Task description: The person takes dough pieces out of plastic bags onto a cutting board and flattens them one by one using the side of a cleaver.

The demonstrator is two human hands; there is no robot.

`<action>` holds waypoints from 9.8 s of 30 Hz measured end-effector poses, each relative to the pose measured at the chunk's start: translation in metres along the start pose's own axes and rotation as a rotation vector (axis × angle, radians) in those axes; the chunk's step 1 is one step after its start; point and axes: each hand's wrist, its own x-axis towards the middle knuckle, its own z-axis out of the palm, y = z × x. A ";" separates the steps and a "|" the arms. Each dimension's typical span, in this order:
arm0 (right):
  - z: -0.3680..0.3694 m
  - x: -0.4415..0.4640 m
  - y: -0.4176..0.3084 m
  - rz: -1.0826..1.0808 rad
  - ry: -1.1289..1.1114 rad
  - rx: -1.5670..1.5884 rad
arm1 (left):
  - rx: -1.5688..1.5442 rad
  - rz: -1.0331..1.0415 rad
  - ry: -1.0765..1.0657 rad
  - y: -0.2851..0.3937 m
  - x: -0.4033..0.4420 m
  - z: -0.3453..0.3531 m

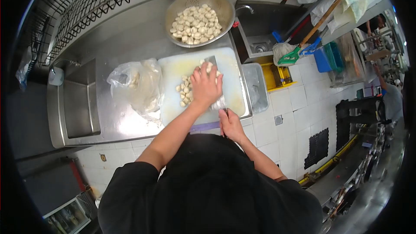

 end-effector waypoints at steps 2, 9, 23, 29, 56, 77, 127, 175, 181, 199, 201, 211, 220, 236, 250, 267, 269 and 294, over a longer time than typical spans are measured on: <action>-0.003 0.016 -0.040 -0.165 0.059 -0.009 | -0.032 0.108 0.185 -0.001 0.052 -0.018; -0.053 0.062 -0.153 -0.031 0.070 0.090 | -0.114 -0.307 -0.221 -0.071 0.263 0.021; -0.059 -0.034 0.071 0.146 -0.007 0.169 | -0.070 0.393 -0.435 -0.121 -0.002 0.015; -0.037 -0.015 0.083 0.148 -0.060 0.135 | 0.122 0.268 -0.444 -0.076 -0.069 -0.030; -0.015 0.047 -0.091 -0.205 -0.062 -0.021 | -0.264 0.186 0.435 -0.029 0.118 -0.035; -0.042 -0.014 0.072 0.162 -0.173 0.063 | -0.097 -0.024 -0.319 -0.111 -0.062 -0.010; -0.035 0.078 -0.021 -0.158 0.009 -1.009 | 0.208 -0.489 0.040 -0.278 -0.030 -0.122; -0.067 0.033 0.028 -0.082 0.065 -0.647 | -0.401 -0.455 -0.260 -0.136 -0.023 -0.021; -0.068 0.027 0.022 -0.015 0.087 -0.379 | -0.528 -0.424 -0.494 -0.134 0.011 0.002; -0.006 0.007 -0.036 -0.126 -0.046 -0.474 | -0.845 -0.914 -0.215 -0.117 -0.077 -0.013; 0.009 0.013 -0.033 -0.131 -0.064 -0.507 | -0.881 -1.022 -0.180 -0.113 -0.087 -0.018; 0.051 0.031 -0.008 -0.155 -0.040 -0.794 | -0.710 -0.818 -0.141 -0.094 -0.123 -0.018; 0.019 0.013 -0.014 -0.162 -0.119 -0.976 | -0.415 -0.498 -0.138 -0.086 -0.130 -0.011; 0.001 0.010 -0.045 -0.157 -0.180 -1.080 | -0.193 -0.463 -0.661 -0.070 -0.090 -0.040; -0.033 -0.054 0.008 -0.067 -0.102 -1.106 | 0.006 -0.079 -0.437 -0.095 -0.079 -0.019; -0.011 -0.002 0.007 -0.201 -0.096 -1.048 | 0.005 -0.247 -0.440 -0.153 -0.041 -0.020; -0.036 -0.029 0.005 -0.099 -0.144 -1.089 | 0.033 -0.254 -0.441 -0.151 -0.039 -0.028; -0.052 0.127 -0.003 -0.369 0.203 -0.899 | -0.167 -0.383 -0.769 -0.078 0.081 0.054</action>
